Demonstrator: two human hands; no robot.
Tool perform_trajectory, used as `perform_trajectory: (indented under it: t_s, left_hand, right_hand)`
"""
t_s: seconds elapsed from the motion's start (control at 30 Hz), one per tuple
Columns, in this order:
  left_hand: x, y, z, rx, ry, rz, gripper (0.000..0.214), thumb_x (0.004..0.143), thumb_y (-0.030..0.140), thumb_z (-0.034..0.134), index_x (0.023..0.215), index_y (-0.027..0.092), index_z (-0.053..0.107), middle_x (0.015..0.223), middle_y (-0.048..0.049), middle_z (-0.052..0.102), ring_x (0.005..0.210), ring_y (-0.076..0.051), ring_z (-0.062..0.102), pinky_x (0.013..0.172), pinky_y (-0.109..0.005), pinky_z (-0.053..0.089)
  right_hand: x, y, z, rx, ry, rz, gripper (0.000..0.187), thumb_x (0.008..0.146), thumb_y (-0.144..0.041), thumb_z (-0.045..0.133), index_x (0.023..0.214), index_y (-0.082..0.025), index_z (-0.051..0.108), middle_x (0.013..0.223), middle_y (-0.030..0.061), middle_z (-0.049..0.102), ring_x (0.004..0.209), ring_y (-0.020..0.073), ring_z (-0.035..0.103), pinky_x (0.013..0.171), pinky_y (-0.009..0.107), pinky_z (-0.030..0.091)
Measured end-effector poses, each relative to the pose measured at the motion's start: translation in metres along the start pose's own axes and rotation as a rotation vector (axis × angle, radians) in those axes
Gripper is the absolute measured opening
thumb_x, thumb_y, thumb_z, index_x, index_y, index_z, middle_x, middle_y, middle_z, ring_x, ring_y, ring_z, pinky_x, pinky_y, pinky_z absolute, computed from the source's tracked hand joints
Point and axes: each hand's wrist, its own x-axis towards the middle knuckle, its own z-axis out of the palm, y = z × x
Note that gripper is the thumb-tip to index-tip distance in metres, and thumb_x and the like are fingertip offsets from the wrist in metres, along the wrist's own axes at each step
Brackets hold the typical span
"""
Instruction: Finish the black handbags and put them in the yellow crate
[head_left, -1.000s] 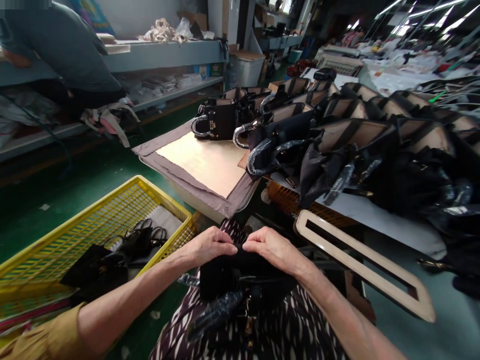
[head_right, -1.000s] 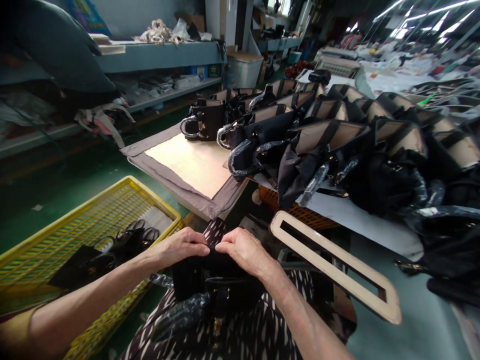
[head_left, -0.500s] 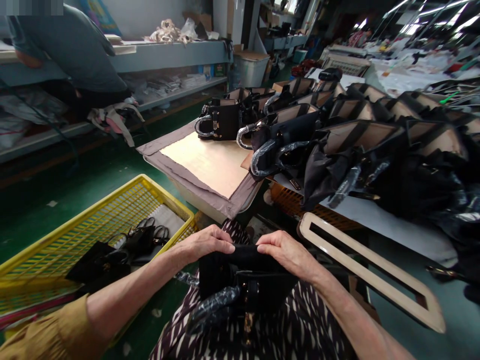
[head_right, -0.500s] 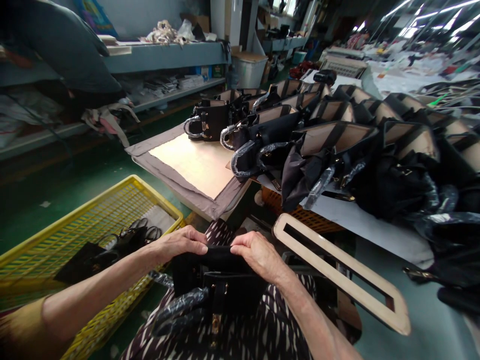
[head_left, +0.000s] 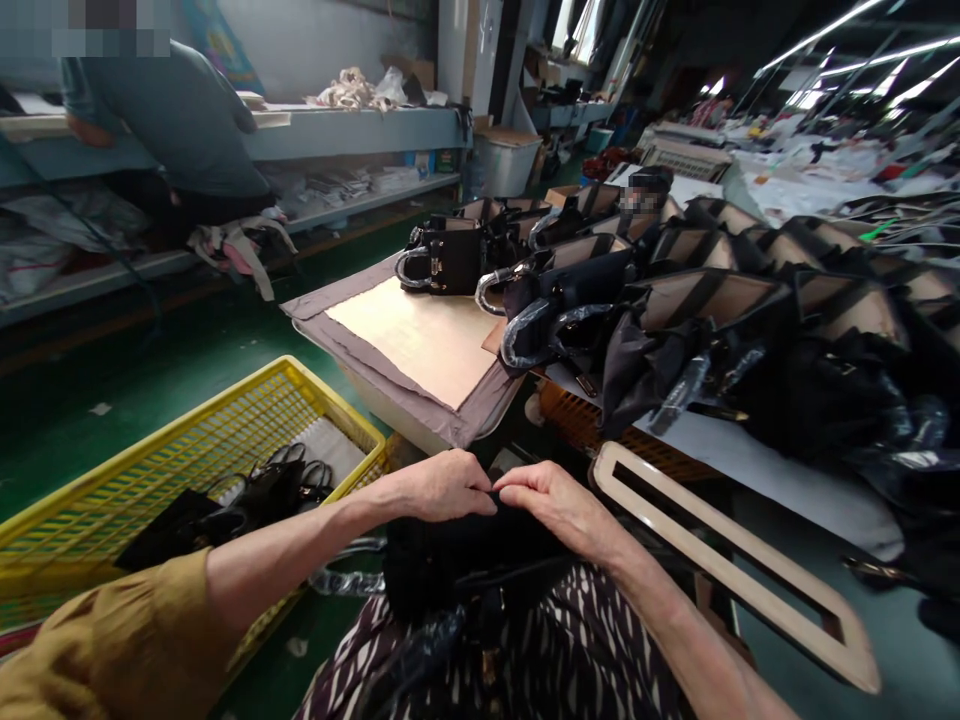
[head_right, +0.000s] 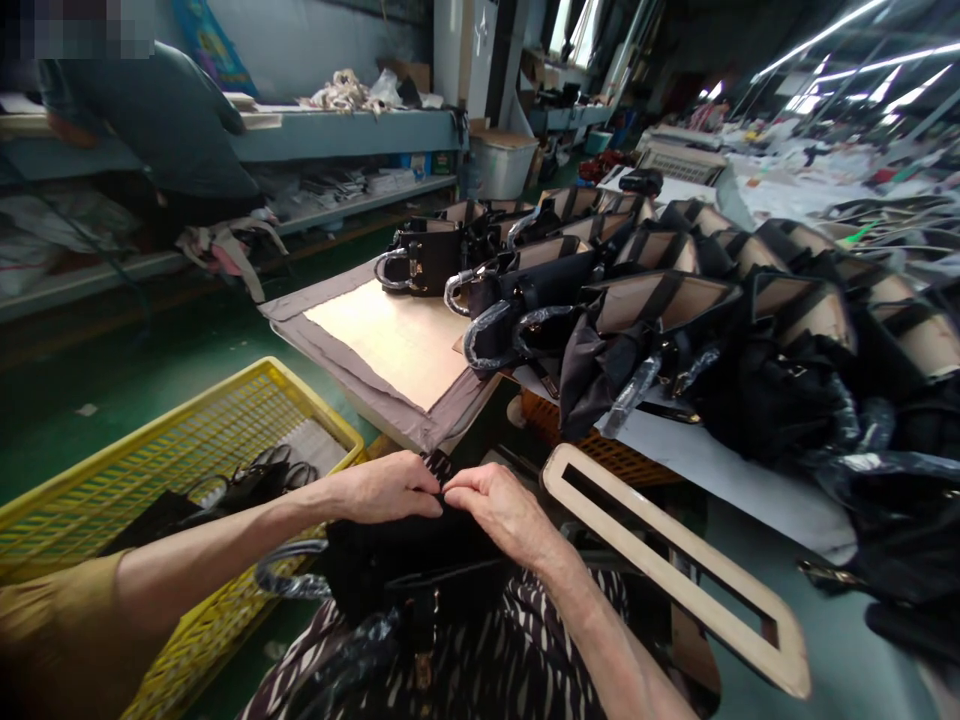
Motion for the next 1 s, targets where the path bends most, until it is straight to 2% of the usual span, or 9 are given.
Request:
perform_trajectory:
  t_s: [0.13,0.27,0.37,0.53,0.6,0.7,0.8,0.9,1.0]
  left_hand:
    - [-0.004,-0.009,0.0,-0.075,0.061,-0.043,0.031,0.073,0.029,0.048,0.047,0.014,0.038,0.045,0.0048,0.025,0.043,-0.006,0.023,0.041,-0.023,0.015]
    - [-0.008,-0.016,0.001,-0.131,0.099,-0.057,0.031,0.074,0.03,0.047,0.048,0.015,0.038,0.046,0.0045,0.027,0.045,-0.007,0.025,0.042,-0.022,0.017]
    - [-0.009,-0.013,0.001,-0.136,0.115,-0.066,0.031,0.074,0.03,0.048,0.048,0.015,0.04,0.045,0.0046,0.028,0.044,-0.007,0.025,0.042,-0.022,0.017]
    - [-0.011,-0.008,0.001,-0.071,0.115,-0.091,0.027,0.074,0.03,0.048,0.052,0.014,0.05,0.046,0.0042,0.034,0.044,-0.007,0.029,0.042,-0.021,0.019]
    - [-0.011,-0.009,0.001,-0.046,0.116,-0.091,0.024,0.074,0.031,0.049,0.061,0.013,0.059,0.049,0.0037,0.041,0.046,-0.008,0.034,0.043,-0.02,0.023]
    - [-0.008,-0.011,0.0,-0.076,0.131,-0.003,0.027,0.075,0.033,0.05,0.088,0.015,0.066,0.066,0.0018,0.057,0.059,-0.011,0.046,0.053,-0.018,0.033]
    - [-0.001,-0.014,-0.002,-0.158,0.042,0.101,0.035,0.079,0.032,0.047,0.107,0.018,0.062,0.088,0.0005,0.064,0.075,-0.013,0.053,0.066,-0.017,0.038]
    - [0.007,-0.016,-0.003,-0.231,-0.097,0.116,0.037,0.081,0.032,0.045,0.112,0.018,0.06,0.094,0.0006,0.065,0.081,-0.014,0.056,0.071,-0.018,0.04]
    - [0.01,-0.015,0.0,-0.271,-0.129,0.108,0.039,0.081,0.032,0.046,0.114,0.017,0.06,0.1,-0.0004,0.065,0.088,-0.016,0.056,0.077,-0.019,0.04]
  right_hand:
    - [-0.01,0.0,-0.009,0.31,0.178,0.116,0.048,0.081,-0.051,0.043,0.107,-0.014,0.06,0.101,0.0103,0.066,0.096,0.0208,0.059,0.085,0.033,0.042]
    - [-0.021,0.003,-0.003,0.107,0.237,0.129,0.044,0.084,-0.05,0.039,0.094,-0.015,0.064,0.092,0.0077,0.068,0.096,0.0229,0.058,0.086,0.033,0.041]
    - [-0.02,0.005,0.006,-0.032,0.284,0.135,0.036,0.083,-0.043,0.043,0.095,-0.018,0.065,0.093,0.0047,0.068,0.094,0.0225,0.058,0.084,0.031,0.04]
    - [-0.015,0.001,0.011,-0.172,0.26,0.115,0.032,0.081,-0.039,0.044,0.086,-0.021,0.069,0.078,0.0012,0.069,0.077,0.019,0.059,0.068,0.027,0.04]
    - [-0.015,0.0,0.011,-0.187,0.257,0.102,0.033,0.081,-0.039,0.043,0.084,-0.021,0.07,0.073,0.0003,0.068,0.072,0.0181,0.058,0.064,0.026,0.039]
    - [-0.016,0.0,0.009,-0.109,0.228,0.1,0.032,0.08,-0.038,0.045,0.085,-0.019,0.07,0.072,0.0003,0.067,0.072,0.018,0.058,0.064,0.025,0.039]
    - [-0.018,0.002,0.006,0.025,0.168,0.123,0.032,0.077,-0.039,0.049,0.085,-0.017,0.07,0.07,0.001,0.066,0.07,0.0179,0.058,0.063,0.025,0.041]
    - [-0.022,0.003,0.004,0.137,0.126,0.14,0.036,0.078,-0.043,0.047,0.082,-0.014,0.069,0.067,0.0017,0.064,0.065,0.0163,0.056,0.06,0.024,0.04]
    - [-0.026,0.006,0.005,0.094,0.15,0.165,0.04,0.08,-0.046,0.043,0.075,-0.014,0.066,0.063,0.0003,0.06,0.06,0.0134,0.051,0.056,0.023,0.038]
